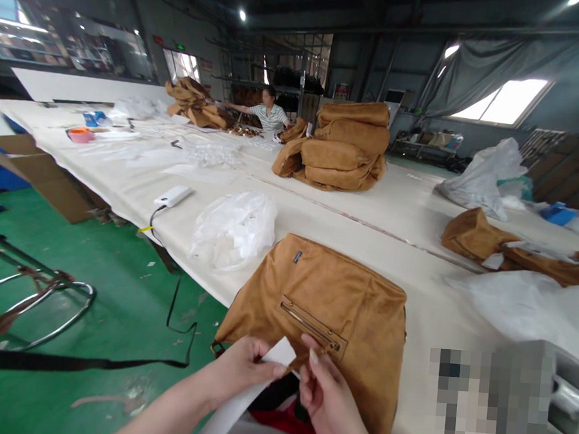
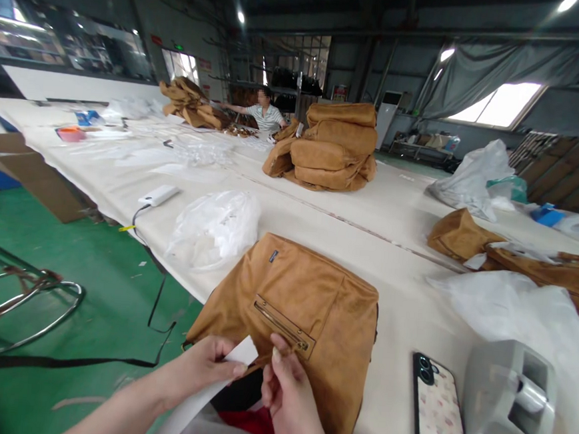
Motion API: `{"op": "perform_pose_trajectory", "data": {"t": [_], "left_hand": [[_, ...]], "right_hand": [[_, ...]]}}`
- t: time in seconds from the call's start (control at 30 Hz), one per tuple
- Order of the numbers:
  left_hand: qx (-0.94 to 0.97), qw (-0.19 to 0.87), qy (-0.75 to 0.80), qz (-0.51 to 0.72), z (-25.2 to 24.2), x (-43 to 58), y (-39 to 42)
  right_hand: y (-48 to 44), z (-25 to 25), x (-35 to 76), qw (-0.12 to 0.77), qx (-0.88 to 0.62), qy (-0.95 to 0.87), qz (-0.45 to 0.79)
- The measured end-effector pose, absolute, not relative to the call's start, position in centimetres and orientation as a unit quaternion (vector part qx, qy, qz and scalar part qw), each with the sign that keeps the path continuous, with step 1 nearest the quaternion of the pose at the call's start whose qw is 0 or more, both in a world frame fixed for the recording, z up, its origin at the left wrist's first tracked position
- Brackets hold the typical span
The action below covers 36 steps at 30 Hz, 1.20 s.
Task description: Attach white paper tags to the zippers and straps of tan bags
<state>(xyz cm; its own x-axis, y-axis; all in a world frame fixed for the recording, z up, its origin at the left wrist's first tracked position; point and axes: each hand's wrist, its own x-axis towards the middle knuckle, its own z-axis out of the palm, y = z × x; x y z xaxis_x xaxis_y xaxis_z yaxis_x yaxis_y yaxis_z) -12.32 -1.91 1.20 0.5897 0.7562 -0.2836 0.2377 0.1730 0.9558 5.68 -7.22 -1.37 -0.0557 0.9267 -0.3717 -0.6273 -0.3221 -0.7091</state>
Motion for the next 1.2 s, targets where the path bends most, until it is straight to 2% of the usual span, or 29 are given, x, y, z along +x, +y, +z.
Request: {"op": "perform_pose_trajectory", "data": {"t": [0.07,0.17,0.33,0.43,0.6,0.7,1.0,1.2], "left_hand": [[0.629,0.618,0.402,0.246,1.4,-13.0,-2.1],[0.65,0.551,0.423,0.307,1.4,-14.5,-1.9],[0.669,0.521,0.439,0.297,1.1,-17.0,-1.8],[0.708,0.504,0.411,0.275,1.1,-17.7,-1.9],[0.756,0.501,0.365,0.213,1.3,-18.2,-2.2],[0.758,0.521,0.346,0.185,1.3,-18.2,-2.6],[0.755,0.552,0.307,0.178,1.8,-17.6,-3.5],[0.765,0.542,0.302,0.175,1.8,-17.8,-3.1]], "right_hand": [[-6.9,-1.5,5.2,0.563,-0.401,-0.188,0.698],[-7.0,-1.9,5.1,0.534,-0.415,-0.295,0.674],[-7.9,-1.1,6.0,0.476,-0.408,-0.468,0.623],[-8.3,-0.4,6.7,0.488,-0.439,-0.452,0.604],[-8.4,0.5,7.3,0.591,-0.494,-0.33,0.545],[-8.2,0.9,7.1,0.61,-0.488,-0.28,0.557],[-8.2,-1.4,6.3,0.545,-0.522,-0.337,0.564],[-7.9,-0.7,6.1,0.496,-0.556,-0.393,0.54]]}}
